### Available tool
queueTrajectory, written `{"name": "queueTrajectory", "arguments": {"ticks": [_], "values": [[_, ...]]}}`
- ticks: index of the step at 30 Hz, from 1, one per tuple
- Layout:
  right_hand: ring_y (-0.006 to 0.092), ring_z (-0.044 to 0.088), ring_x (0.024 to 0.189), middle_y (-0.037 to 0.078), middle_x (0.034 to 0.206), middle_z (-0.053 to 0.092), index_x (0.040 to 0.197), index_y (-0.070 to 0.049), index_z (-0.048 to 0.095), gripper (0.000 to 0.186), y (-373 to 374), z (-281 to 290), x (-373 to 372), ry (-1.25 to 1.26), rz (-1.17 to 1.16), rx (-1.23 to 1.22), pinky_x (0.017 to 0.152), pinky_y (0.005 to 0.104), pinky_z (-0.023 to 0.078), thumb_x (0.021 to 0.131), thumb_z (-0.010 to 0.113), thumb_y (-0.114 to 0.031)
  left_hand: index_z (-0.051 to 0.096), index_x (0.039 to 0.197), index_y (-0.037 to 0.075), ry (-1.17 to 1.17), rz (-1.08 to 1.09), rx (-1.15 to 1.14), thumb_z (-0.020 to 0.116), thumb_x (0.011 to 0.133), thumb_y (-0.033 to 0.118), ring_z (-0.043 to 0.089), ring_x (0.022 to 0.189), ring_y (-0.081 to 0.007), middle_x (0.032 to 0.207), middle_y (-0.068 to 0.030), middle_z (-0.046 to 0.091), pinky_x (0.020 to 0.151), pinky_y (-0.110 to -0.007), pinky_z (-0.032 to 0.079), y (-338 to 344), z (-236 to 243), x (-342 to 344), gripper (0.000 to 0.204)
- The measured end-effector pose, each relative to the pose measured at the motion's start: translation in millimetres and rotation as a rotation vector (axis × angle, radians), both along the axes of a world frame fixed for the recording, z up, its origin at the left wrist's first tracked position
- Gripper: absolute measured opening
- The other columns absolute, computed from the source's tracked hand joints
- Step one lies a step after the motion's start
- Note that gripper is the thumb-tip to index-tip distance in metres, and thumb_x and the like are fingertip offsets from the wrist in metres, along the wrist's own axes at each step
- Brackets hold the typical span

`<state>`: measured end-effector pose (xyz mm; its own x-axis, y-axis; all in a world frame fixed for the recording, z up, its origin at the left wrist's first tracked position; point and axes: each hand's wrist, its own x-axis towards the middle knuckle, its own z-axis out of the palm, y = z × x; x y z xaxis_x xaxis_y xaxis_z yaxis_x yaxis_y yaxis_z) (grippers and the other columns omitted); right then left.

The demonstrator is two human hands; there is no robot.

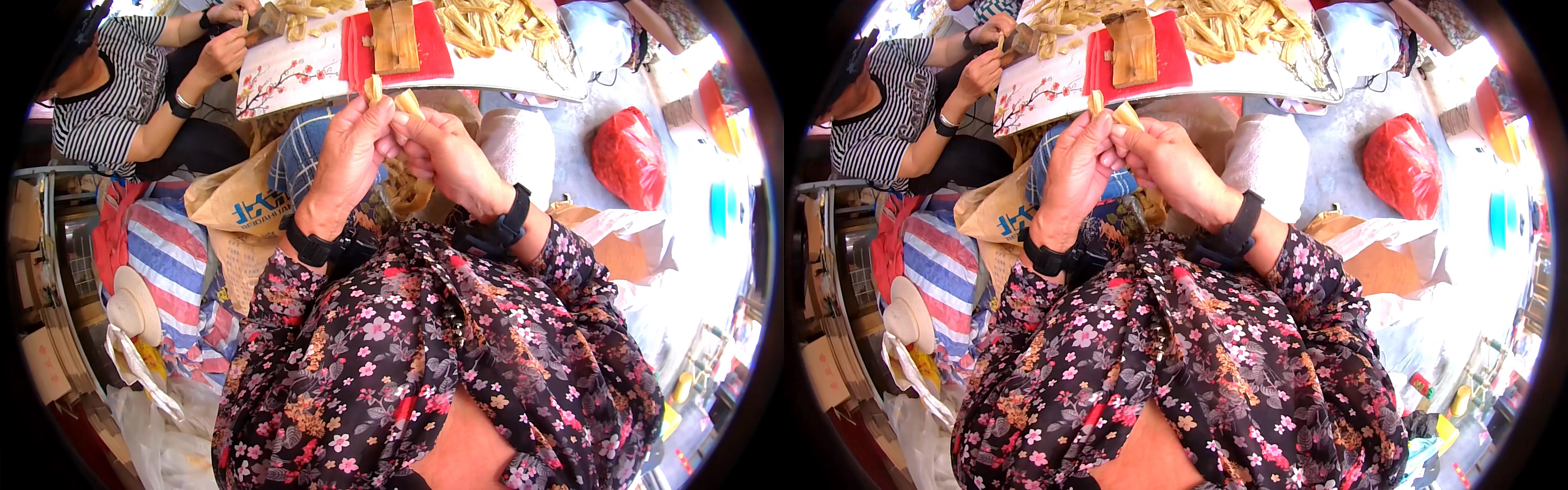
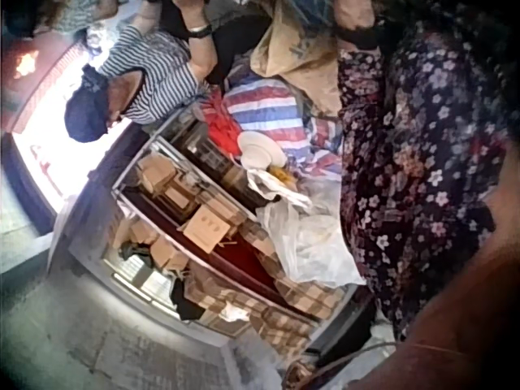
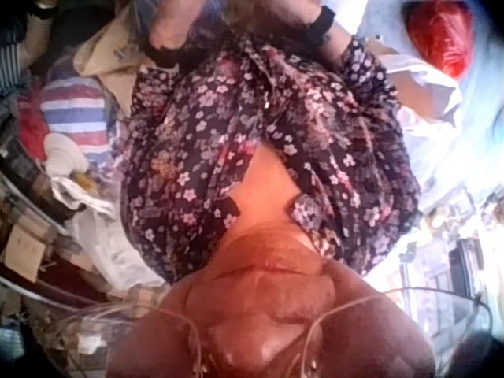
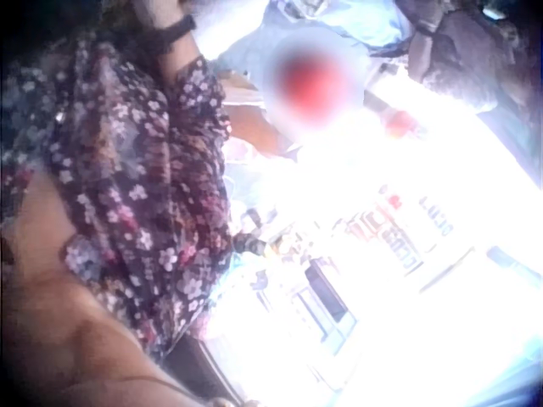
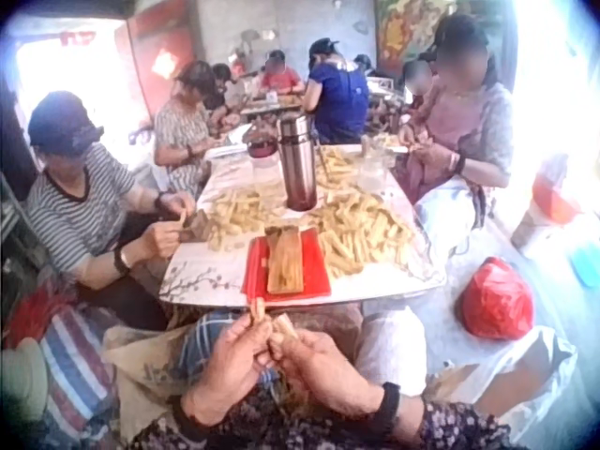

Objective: The person folds long strips of beige paper into decorative knots and shapes by hand at a table with others.

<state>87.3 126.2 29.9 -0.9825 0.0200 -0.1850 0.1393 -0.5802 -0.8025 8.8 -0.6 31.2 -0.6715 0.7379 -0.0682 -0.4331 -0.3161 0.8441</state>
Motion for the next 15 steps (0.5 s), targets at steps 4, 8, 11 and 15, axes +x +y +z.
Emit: {"name": "queueTrajectory", "arguments": {"ticks": [4,8,11,15], "values": [[0.011,0.058,0.073,0.004,0.08,0.063,0.099,0.002,0.06,0.03,-3.2,-0.9,5.3,0.225,-0.061,0.383,0.065,0.0264,0.046,0.096,0.05,-0.026,0.056,0.099,0.007,0.02,0.011,-0.077,0.051,0.096,0.022,0.041,0.064,-0.003,0.077,0.0052,0.05,0.058,-0.019,0.035,-2.5,1.7,1.5,0.016],[0.0282,0.06,0.074,0.016,0.078,0.059,0.096,0.002,0.058,0.028,12.8,-13.2,-6.2,0.27,-0.179,0.79,0.066,0.0355,0.047,0.097,0.047,-0.024,0.055,0.106,0.005,0.441,-0.13,-0.538,0.052,0.094,0.019,0.051,0.071,-0.0065,0.082,0.0018,0.056,0.063,-0.022,0.042,-14.3,-20.1,-19.9,0.019],[0.0349,0.059,0.075,0.016,0.078,0.058,0.094,0.0,0.057,0.015,16.6,-3.3,-9.0,0.269,-0.25,0.95,0.064,0.0398,0.047,0.09,0.052,-0.014,0.055,0.107,0.004,1.351,0.121,-0.669,0.053,0.093,0.019,0.058,0.079,-0.0122,0.087,-0.0028,0.061,0.071,-0.025,0.047,-15.3,-42.8,-22.8,0.021],[0.0298,0.06,0.078,0.012,0.082,0.06,0.093,-0.004,0.063,0.019,11.5,3.1,-12.1,0.788,-0.481,1.316,0.064,0.0364,0.05,0.074,0.062,-0.002,0.058,0.112,0.008,-0.319,-0.394,-0.15,0.049,0.095,0.032,0.062,0.088,-0.0187,0.099,-0.0069,0.063,0.081,-0.031,0.049,-19.9,-40.3,-10.2,0.031]]}}
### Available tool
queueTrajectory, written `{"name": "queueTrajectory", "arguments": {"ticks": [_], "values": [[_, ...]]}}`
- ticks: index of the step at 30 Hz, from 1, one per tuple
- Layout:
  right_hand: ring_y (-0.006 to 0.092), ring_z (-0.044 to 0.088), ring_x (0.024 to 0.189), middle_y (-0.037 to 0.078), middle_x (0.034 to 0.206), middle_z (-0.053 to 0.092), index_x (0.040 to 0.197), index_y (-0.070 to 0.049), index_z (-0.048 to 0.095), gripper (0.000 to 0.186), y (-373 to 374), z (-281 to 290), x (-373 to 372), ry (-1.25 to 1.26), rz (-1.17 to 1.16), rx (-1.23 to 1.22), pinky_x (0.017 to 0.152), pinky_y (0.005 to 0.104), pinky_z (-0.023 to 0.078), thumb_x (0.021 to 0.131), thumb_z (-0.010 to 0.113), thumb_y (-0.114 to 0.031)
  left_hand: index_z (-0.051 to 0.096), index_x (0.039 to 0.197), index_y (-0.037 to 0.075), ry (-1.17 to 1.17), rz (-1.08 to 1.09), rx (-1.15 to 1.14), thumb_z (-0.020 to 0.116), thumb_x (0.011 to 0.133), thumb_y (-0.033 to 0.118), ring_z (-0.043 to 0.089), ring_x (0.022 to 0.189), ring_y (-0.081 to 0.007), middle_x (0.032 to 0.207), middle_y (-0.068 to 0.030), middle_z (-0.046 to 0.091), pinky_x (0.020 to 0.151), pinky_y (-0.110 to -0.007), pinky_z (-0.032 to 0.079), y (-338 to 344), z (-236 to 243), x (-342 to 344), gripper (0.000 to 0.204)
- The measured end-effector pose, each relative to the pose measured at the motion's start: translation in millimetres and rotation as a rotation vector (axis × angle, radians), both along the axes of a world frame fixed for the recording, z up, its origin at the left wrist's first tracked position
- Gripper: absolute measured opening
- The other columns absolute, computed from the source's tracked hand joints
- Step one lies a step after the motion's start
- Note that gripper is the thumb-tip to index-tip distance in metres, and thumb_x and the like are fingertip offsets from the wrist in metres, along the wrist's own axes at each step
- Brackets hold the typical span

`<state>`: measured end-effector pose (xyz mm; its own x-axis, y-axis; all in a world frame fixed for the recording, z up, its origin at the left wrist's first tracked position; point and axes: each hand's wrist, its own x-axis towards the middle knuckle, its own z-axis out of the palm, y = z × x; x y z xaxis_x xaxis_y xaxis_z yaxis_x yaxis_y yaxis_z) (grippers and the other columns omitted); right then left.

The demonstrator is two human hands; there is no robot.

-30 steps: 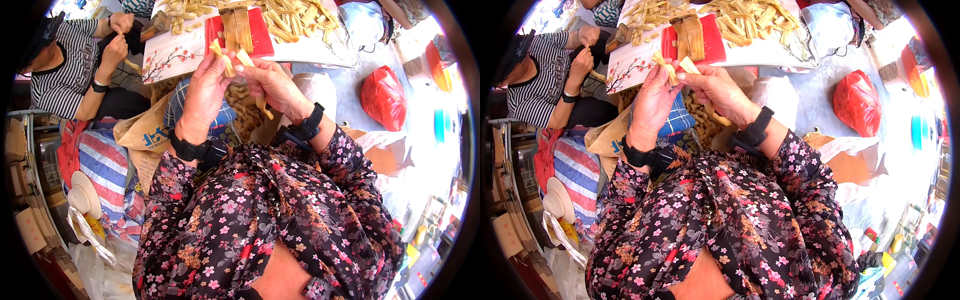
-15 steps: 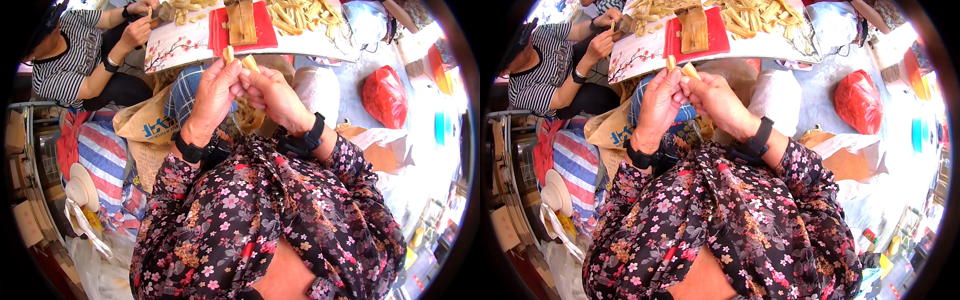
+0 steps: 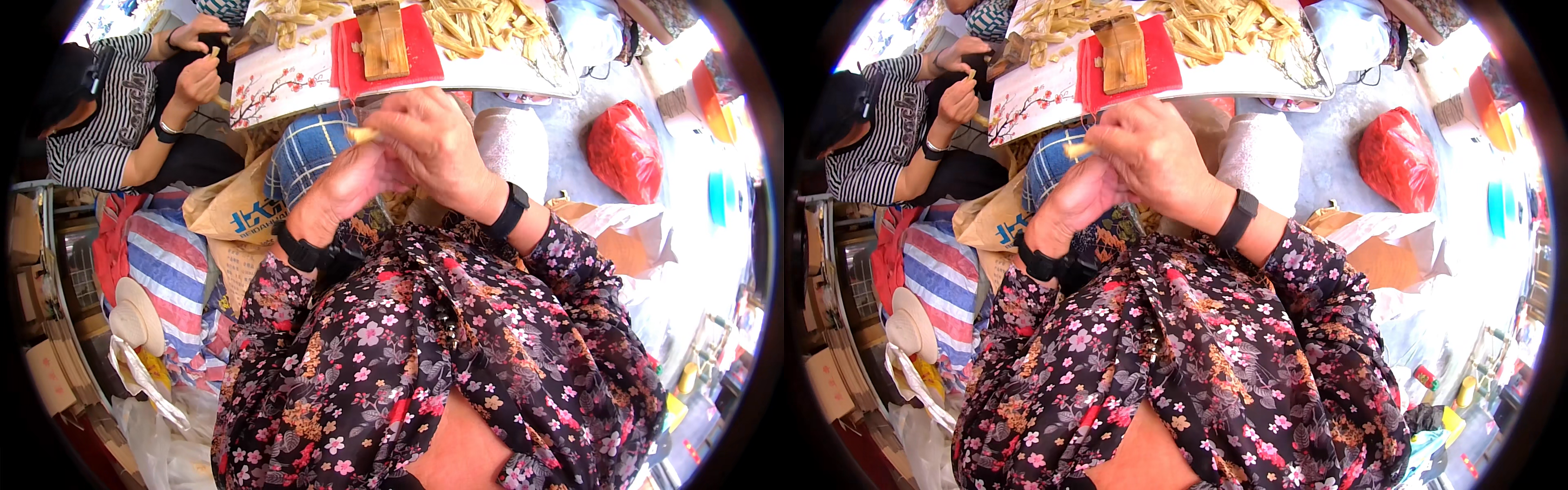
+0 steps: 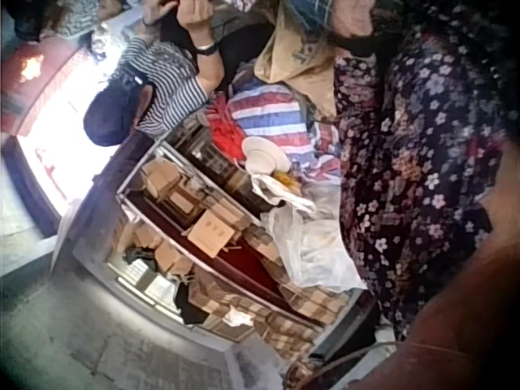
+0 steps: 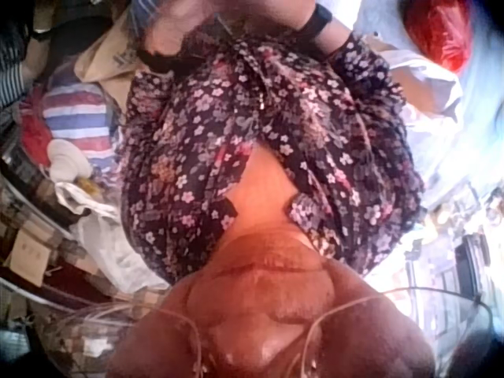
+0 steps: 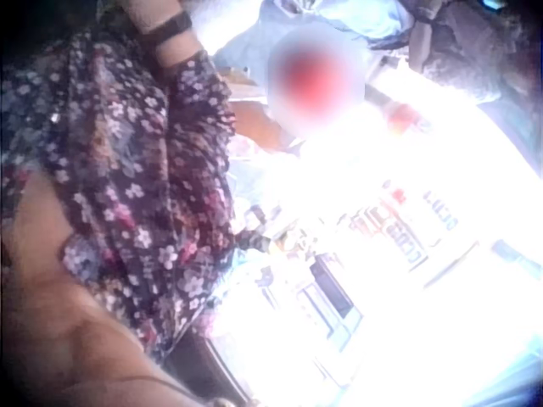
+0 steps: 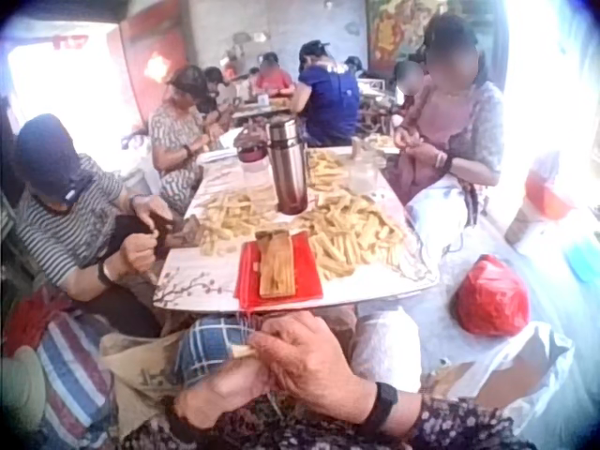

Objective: The person folds long strips of beige paper into decorative knots and shapes by hand at a table with others.

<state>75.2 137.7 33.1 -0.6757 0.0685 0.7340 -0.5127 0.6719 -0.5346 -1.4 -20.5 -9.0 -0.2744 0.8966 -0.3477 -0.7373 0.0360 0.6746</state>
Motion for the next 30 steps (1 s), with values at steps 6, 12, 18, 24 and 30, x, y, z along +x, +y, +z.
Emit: {"name": "queueTrajectory", "arguments": {"ticks": [6,12,18,24,30], "values": [[0.0267,0.06,0.073,0.013,0.079,0.06,0.098,-0.004,0.064,0.017,-17.1,-15.2,15.3,-0.199,0.238,-0.331,0.067,0.0318,0.05,0.081,0.062,-0.005,0.059,0.105,0.003,-0.048,0.288,0.0,0.047,0.096,0.022,0.06,0.088,-0.0155,0.098,-0.005,0.062,0.078,-0.032,0.048,9.3,10.3,-5.0,0.025],[0.0193,0.056,0.061,0.014,0.069,0.055,0.089,-0.001,0.055,0.018,-3.9,-2.0,2.4,-0.393,0.128,-0.573,0.058,0.0317,0.045,0.094,0.053,-0.019,0.056,0.107,0.009,0.082,0.001,0.023,0.045,0.095,0.021,0.055,0.083,-0.0146,0.095,-0.0011,0.06,0.076,-0.033,0.044,10.7,14.0,2.8,0.02],[0.0118,0.053,0.054,0.003,0.07,0.057,0.083,-0.002,0.053,0.022,-3.0,5.8,-1.0,-0.585,0.272,-1.159,0.052,0.0231,0.044,0.096,0.049,-0.02,0.059,0.103,0.004,1.509,0.487,-0.308,0.049,0.083,0.001,0.055,0.076,-0.0305,0.083,-0.0115,0.055,0.073,-0.037,0.046,20.6,44.6,14.7,0.023],[0.015,0.056,0.055,0.008,0.072,0.06,0.087,-0.001,0.053,0.021,-3.9,-3.2,3.7,-0.65,0.354,-1.002,0.051,0.028,0.044,0.095,0.052,-0.021,0.057,0.099,0.003,1.834,0.624,-0.192,0.051,0.086,0.002,0.054,0.082,-0.0288,0.088,-0.0128,0.052,0.072,-0.035,0.045,22.2,51.9,14.5,0.014],[0.0196,0.061,0.062,0.016,0.069,0.06,0.087,0.001,0.057,0.023,2.5,12.8,14.9,-0.464,0.18,-0.498,0.057,0.0309,0.047,0.09,0.06,-0.022,0.055,0.096,0.001,0.751,0.343,0.002,0.046,0.092,0.005,0.053,0.085,-0.0119,0.093,-0.0042,0.056,0.075,-0.027,0.044,12.6,50.5,7.2,0.011]]}}
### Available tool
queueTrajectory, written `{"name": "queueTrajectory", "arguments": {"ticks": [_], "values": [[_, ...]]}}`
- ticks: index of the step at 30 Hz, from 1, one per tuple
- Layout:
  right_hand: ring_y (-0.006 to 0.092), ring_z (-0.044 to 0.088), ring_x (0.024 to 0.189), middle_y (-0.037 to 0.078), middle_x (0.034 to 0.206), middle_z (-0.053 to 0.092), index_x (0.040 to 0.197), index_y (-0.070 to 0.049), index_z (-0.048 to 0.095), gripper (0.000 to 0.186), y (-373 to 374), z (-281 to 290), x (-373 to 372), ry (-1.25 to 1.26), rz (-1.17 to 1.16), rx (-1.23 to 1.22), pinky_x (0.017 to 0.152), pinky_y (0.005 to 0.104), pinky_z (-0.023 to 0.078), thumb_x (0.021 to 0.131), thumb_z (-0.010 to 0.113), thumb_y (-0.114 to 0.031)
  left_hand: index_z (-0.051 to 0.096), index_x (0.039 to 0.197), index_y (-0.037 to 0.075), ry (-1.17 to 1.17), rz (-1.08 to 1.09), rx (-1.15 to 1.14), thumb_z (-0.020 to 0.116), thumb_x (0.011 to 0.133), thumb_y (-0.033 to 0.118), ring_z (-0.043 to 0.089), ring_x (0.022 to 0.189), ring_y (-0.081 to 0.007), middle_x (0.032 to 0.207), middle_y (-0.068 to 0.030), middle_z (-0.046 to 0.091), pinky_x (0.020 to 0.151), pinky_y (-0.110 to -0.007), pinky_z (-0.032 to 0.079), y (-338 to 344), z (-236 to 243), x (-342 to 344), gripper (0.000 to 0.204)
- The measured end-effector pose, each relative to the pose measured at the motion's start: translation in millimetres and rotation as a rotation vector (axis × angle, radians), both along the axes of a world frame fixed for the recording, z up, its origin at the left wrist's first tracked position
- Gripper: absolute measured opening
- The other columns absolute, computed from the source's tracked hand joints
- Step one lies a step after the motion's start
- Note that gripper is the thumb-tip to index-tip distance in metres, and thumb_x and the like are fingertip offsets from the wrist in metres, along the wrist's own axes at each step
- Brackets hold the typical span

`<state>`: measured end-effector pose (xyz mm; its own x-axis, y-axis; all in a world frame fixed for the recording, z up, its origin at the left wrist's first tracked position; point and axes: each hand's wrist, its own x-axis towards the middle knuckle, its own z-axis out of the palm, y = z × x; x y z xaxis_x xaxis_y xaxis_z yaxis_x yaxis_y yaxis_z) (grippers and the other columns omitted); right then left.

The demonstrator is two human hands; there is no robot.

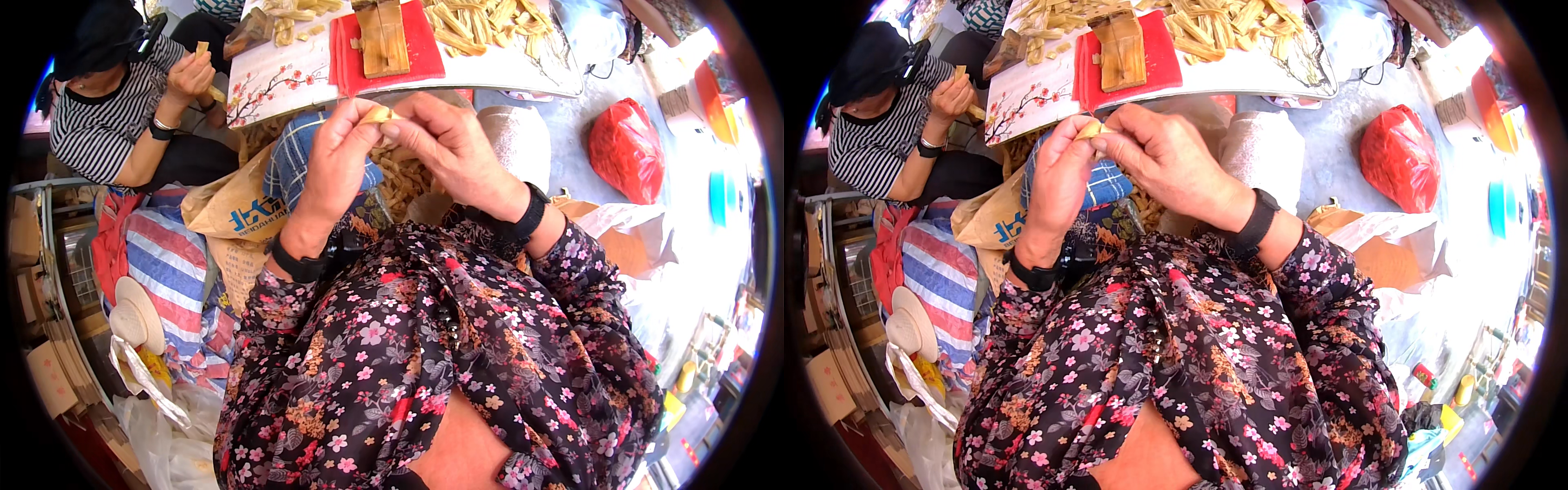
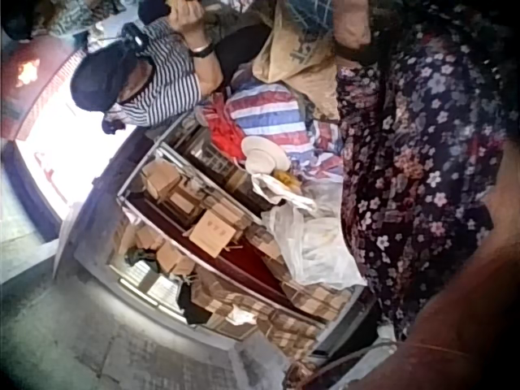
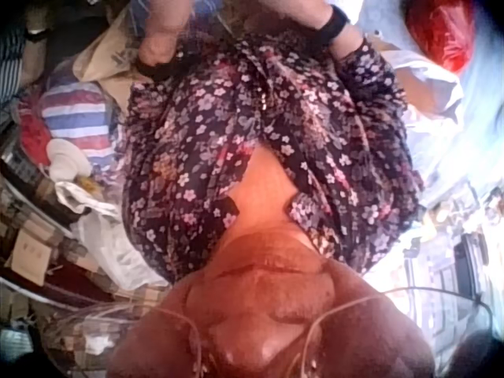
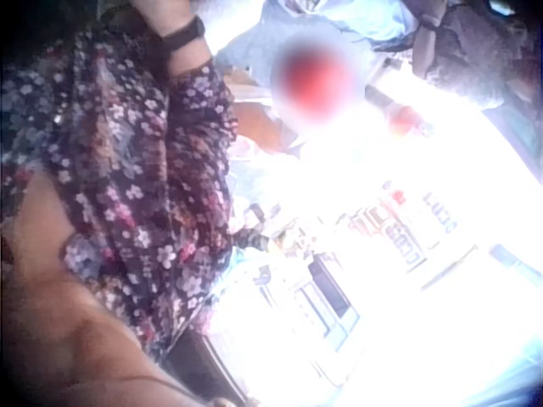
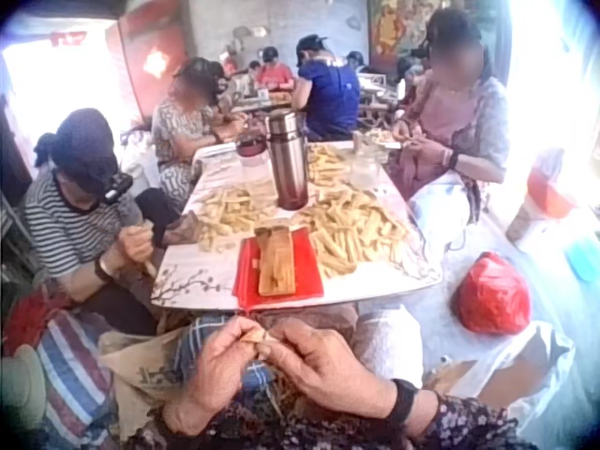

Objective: The person folds long strips of beige paper into decorative knots and shapes by hand at a table with others.

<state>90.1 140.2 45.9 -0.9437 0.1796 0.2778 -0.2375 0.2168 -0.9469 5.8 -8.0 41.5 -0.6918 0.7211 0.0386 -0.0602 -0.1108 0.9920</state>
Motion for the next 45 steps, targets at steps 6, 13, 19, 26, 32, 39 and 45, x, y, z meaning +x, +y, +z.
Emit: {"name": "queueTrajectory", "arguments": {"ticks": [6,13,19,26,32,39,45], "values": [[0.0048,0.054,0.067,-0.001,0.075,0.062,0.099,-0.001,0.067,0.018,9.3,8.4,0.9,-0.045,0.269,-0.45,0.058,0.0198,0.043,0.09,0.061,-0.016,0.056,0.099,0.0,0.155,0.097,0.04,0.05,0.094,0.01,0.053,0.076,-0.0063,0.085,-0.0005,0.058,0.071,-0.021,0.045,-2.2,8.5,-3.0,0.013],[0.0019,0.044,0.065,-0.004,0.081,0.054,0.102,-0.006,0.052,0.018,9.9,-4.4,-9.2,-0.005,0.173,-0.516,0.056,0.0153,0.035,0.096,0.051,-0.024,0.064,0.098,-0.002,0.233,0.264,-0.011,0.057,0.091,0.007,0.061,0.074,-0.0077,0.081,-0.0038,0.066,0.067,-0.021,0.048,5.7,16.2,14.4,0.013],[0.0005,0.038,0.059,-0.007,0.072,0.048,0.091,-0.011,0.054,0.019,30.7,2.6,-4.4,-0.312,0.064,-0.447,0.051,0.0143,0.029,0.097,0.049,-0.028,0.064,0.097,-0.002,0.537,0.32,-0.12,0.057,0.089,0.002,0.059,0.069,-0.0069,0.076,-0.0035,0.065,0.067,-0.02,0.046,-8.0,21.7,-10.7,0.012],[-0.0009,0.036,0.053,-0.01,0.06,0.045,0.086,-0.012,0.063,0.015,48.3,4.5,-9.3,-0.168,0.016,-0.323,0.047,0.0158,0.025,0.092,0.057,-0.024,0.06,0.111,0.002,1.08,0.372,-0.333,0.071,0.078,0.012,0.061,0.094,-0.0241,0.102,-0.0133,0.063,0.084,-0.031,0.048,-12.3,41.9,-24.3,0.036],[0.0093,0.05,0.067,0.005,0.071,0.056,0.087,0.001,0.059,0.017,24.4,-9.6,-20.3,-0.13,0.119,-0.052,0.061,0.0274,0.044,0.091,0.057,-0.015,0.054,0.106,0.004,1.14,0.101,-0.495,0.06,0.079,0.0,0.06,0.081,-0.0354,0.095,-0.0136,0.055,0.068,-0.041,0.049,10.1,37.9,0.8,0.028],[0.0138,0.049,0.065,0.009,0.069,0.054,0.085,0.002,0.055,0.021,20.6,-21.5,-20.9,-0.185,0.182,-0.035,0.061,0.0313,0.043,0.092,0.055,-0.018,0.051,0.097,0.004,1.292,0.048,-0.552,0.056,0.077,0.001,0.058,0.082,-0.0332,0.091,-0.0145,0.048,0.067,-0.04,0.049,12.4,4.0,-25.7,0.021],[0.0085,0.043,0.06,0.0,0.063,0.047,0.08,0.001,0.054,0.022,20.4,-0.2,-34.6,-0.139,0.1,-0.133,0.053,0.0286,0.039,0.092,0.055,-0.018,0.051,0.101,0.005,1.349,0.102,-0.476,0.054,0.085,0.002,0.058,0.068,-0.0265,0.079,-0.0074,0.054,0.058,-0.036,0.047,18.2,-13.5,-67.5,0.017]]}}
